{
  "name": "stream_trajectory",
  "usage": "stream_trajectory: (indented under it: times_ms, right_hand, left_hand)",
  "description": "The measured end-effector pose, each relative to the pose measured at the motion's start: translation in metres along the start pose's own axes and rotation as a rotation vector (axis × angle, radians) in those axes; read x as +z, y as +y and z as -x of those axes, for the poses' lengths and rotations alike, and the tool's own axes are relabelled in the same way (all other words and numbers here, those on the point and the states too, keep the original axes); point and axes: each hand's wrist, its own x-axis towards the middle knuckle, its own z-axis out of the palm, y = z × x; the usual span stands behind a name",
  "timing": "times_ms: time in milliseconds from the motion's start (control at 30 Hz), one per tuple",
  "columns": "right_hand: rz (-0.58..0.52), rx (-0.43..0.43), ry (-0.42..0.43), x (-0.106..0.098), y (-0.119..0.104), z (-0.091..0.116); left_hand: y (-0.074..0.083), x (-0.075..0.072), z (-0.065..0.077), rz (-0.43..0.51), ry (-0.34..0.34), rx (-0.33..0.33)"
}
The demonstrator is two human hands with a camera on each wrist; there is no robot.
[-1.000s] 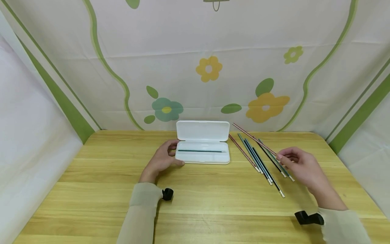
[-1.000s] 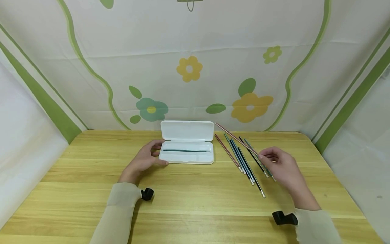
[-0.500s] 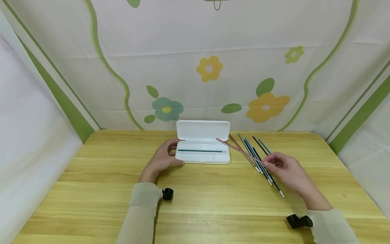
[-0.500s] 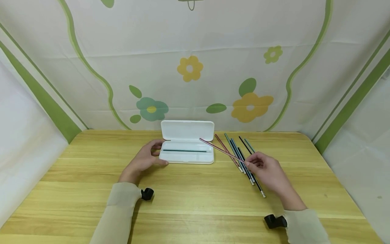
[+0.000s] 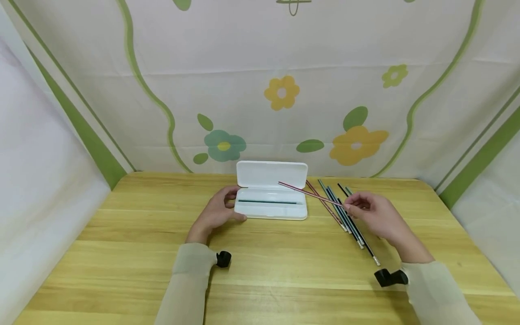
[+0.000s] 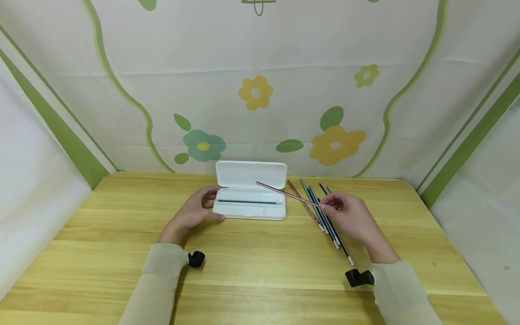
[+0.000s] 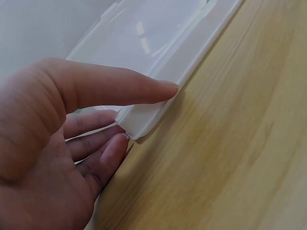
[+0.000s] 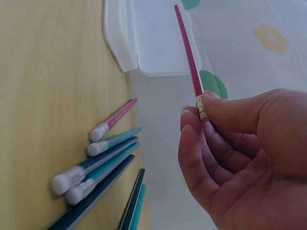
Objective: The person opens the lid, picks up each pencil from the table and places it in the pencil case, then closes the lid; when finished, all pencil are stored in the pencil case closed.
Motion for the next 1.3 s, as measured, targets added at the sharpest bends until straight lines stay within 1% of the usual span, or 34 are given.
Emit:
stream_trajectory:
  times_ms: [133,267,433,600,900,1167,1300]
  right_hand:
    - [0.042,-0.022,-0.005,0.002,-0.011,-0.015]
    - [0.066,-0.073,-0.01,0.009,-0.016,-0.03]
    - [0.075,-0.122,-0.011,0.021,-0.019,-0.045]
    - [0.062,-0.144,-0.021,0.037,-0.02,-0.059]
    - [0.031,-0.125,-0.031,0.061,-0.023,-0.075]
    - [0.042,-0.106,-0.01,0.07,-0.026,-0.081]
    - [0.04,-0.117,0.008,0.074,-0.027,-0.084]
  left_hand:
    - [0.001,0.0,0.001,0.002,0.001,-0.004]
    - [0.001,0.0,0.001,0.003,0.007,-0.009]
    - [0.001,0.001,0.0,-0.001,0.005,-0.003]
    - [0.0,0.001,0.0,0.003,0.006,0.001]
    - [-0.002,0.001,-0.001,0.004,0.008,0.009]
    - [-0.002,0.001,-0.001,0.007,0.01,0.004]
    - [-0.002,0.001,-0.001,0.007,0.012,0.008]
